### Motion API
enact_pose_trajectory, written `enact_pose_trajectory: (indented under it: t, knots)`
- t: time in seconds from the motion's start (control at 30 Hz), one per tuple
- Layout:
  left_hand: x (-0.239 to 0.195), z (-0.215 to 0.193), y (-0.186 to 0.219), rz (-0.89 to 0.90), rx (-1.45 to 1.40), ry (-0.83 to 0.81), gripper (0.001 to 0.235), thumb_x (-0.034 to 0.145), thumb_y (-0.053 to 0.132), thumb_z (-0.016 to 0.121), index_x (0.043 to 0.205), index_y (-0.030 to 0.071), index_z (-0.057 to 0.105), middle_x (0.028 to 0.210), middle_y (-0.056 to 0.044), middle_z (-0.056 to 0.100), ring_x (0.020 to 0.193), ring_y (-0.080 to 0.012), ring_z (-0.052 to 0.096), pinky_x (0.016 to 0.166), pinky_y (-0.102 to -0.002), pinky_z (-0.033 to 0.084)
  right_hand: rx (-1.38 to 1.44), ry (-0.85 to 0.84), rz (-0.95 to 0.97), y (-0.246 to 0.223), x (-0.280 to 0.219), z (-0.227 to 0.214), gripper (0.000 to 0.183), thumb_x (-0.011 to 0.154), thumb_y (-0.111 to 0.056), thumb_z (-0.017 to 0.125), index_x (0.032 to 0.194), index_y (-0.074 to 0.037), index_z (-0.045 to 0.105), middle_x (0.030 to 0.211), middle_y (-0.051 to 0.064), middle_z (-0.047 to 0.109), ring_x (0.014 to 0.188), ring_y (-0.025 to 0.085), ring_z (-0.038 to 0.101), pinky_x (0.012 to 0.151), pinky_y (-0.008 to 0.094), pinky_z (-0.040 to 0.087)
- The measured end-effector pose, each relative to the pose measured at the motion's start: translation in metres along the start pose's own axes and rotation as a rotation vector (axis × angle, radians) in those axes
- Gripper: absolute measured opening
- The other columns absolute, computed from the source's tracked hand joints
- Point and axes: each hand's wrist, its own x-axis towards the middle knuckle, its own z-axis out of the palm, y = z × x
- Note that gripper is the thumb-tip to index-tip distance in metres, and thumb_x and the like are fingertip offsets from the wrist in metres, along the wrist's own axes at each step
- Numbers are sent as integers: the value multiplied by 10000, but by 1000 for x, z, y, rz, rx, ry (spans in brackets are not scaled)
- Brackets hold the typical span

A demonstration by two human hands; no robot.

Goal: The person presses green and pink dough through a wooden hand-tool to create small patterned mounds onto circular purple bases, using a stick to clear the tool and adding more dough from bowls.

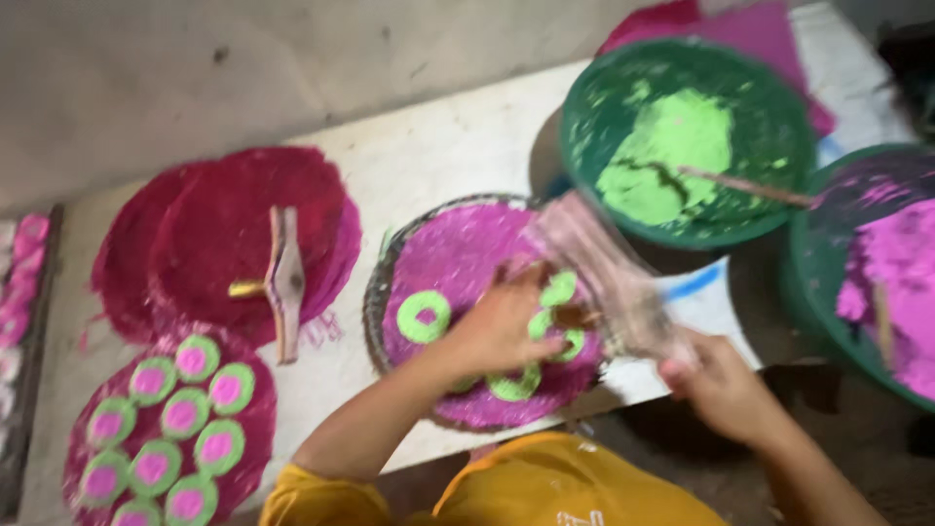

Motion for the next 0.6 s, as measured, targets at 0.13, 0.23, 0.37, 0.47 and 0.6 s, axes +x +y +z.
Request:
enact_pose_trajectory:
  t: [0.13, 0.23, 0.37, 0.47, 0.6]
  knots:
    - [-6, -25, 52, 74, -732, -489, 338, 905, 104, 727, 1226, 12, 675, 1089, -185, 665, 951, -304, 617, 873, -415, 500, -495, -44, -584, -82, -13, -16, 533, 820, -573, 728, 884, -48, 663, 705, 100, 658, 620, 283, 648, 572, 359, 493]
    - [7, -27, 81, 153, -674, -520, 198, 934, 111, 676, 1121, 54, 700, 945, -141, 678, 816, -275, 662, 742, -402, 536, -700, -166, -974, -145, 2, -46, 583, 820, -634, 740, 778, -68, 606, 674, 107, 583, 612, 321, 604, 543, 419, 463]
    - [18, -22, 101, 177, -252, -414, 181, 917, 209, 628, 1073, 146, 693, 831, -111, 684, 746, -270, 723, 657, -404, 577, -783, -456, -1496, -183, 40, -87, 600, 975, -628, 697, 802, -74, 548, 724, 83, 548, 621, 294, 561, 516, 423, 402]
    - [21, -36, 112, 212, -53, -435, 352, 888, 232, 604, 1235, 214, 664, 771, -169, 663, 691, -345, 704, 612, -470, 562, -482, -730, -978, -173, 35, -103, 493, 886, -496, 684, 844, -19, 568, 760, 146, 600, 702, 392, 600, 585, 462, 453]
    - [0, -43, 138, 71, 62, -496, 323, 970, 209, 540, 1270, 228, 659, 672, -176, 636, 668, -342, 703, 623, -483, 552, -389, -963, -703, -139, 17, -110, 273, 972, -229, 608, 833, -11, 520, 683, 134, 535, 659, 372, 594, 608, 466, 445]
